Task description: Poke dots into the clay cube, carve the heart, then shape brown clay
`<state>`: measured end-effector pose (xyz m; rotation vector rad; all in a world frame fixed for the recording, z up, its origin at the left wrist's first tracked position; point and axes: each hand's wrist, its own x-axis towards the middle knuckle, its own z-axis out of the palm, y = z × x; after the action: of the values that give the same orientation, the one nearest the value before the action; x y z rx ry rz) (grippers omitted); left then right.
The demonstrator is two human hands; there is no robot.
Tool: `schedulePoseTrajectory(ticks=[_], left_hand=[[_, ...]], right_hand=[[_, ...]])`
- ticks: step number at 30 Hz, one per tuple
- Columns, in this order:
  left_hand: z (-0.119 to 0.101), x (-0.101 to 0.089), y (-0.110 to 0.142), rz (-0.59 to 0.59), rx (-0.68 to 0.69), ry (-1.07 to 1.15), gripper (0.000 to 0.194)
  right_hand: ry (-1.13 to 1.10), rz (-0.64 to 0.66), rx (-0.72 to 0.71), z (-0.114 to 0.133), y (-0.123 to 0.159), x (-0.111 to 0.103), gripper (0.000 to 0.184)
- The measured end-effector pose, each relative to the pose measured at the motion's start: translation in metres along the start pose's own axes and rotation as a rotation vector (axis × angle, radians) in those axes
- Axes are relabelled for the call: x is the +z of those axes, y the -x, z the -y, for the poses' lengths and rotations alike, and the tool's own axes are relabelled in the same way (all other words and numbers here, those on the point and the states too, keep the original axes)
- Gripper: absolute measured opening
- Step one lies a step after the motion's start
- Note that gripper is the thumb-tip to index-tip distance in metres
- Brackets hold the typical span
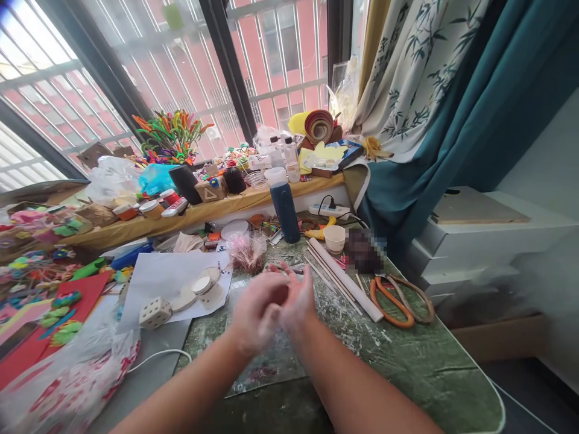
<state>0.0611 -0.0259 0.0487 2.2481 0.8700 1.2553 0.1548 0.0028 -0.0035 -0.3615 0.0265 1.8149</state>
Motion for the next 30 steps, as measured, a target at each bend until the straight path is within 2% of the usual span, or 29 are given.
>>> schedulePoseTrajectory(ticks=[1, 2, 4, 7, 12, 17, 19, 22, 23, 24, 25, 27, 28, 30], left_hand=[[-0.005, 0.007, 0.002, 0.154, 0.084, -0.083, 0.046], [-0.007, 0.015, 0.004, 0.22, 0.128, -0.139, 0.049], [-0.007, 0.027, 0.008, 0.263, 0.147, -0.196, 0.048], [0.0, 0.035, 0.011, 0.255, 0.145, -0.207, 0.044], [0.003, 0.028, 0.012, 0.261, 0.14, -0.281, 0.041], [0.003, 0.007, 0.013, 0.365, 0.315, -0.176, 0.039], [0.005, 0.003, 0.017, 0.281, 0.22, -0.089, 0.033], [0.009, 0.004, 0.024, -0.047, -0.094, 0.043, 0.032], [0.01, 0.006, 0.027, -0.123, -0.158, 0.065, 0.035], [0.012, 0.008, 0.029, -0.137, -0.172, 0.061, 0.036], [0.013, 0.01, 0.031, -0.095, -0.14, 0.03, 0.036], [0.017, 0.014, 0.034, 0.068, -0.014, -0.082, 0.045], [0.019, 0.016, 0.035, 0.131, 0.035, -0.137, 0.052], [0.023, 0.021, 0.036, 0.155, 0.059, -0.213, 0.057]], right_hand=[[0.021, -0.017, -0.004, -0.001, -0.004, -0.005, 0.054], [0.048, -0.029, -0.009, -0.003, -0.007, -0.01, 0.052], [0.099, -0.059, -0.037, -0.007, -0.011, -0.019, 0.048], [0.115, -0.107, -0.135, -0.013, -0.012, -0.028, 0.037], [-0.032, -0.069, -0.249, -0.017, -0.003, -0.026, 0.024], [0.034, -0.052, -0.124, -0.011, 0.001, -0.008, 0.022], [0.077, -0.055, -0.037, -0.007, 0.001, 0.0, 0.027], [0.07, -0.039, 0.066, -0.001, 0.007, 0.009, 0.042], [0.046, -0.02, 0.086, 0.002, 0.009, 0.01, 0.046], [0.02, 0.006, 0.101, 0.004, 0.012, 0.012, 0.049], [-0.002, 0.03, 0.112, 0.005, 0.014, 0.012, 0.052], [-0.014, 0.045, 0.113, 0.007, 0.015, 0.011, 0.056], [-0.007, 0.027, 0.101, 0.008, 0.015, 0.01, 0.057], [0.012, -0.031, 0.062, 0.008, 0.012, 0.006, 0.057]])
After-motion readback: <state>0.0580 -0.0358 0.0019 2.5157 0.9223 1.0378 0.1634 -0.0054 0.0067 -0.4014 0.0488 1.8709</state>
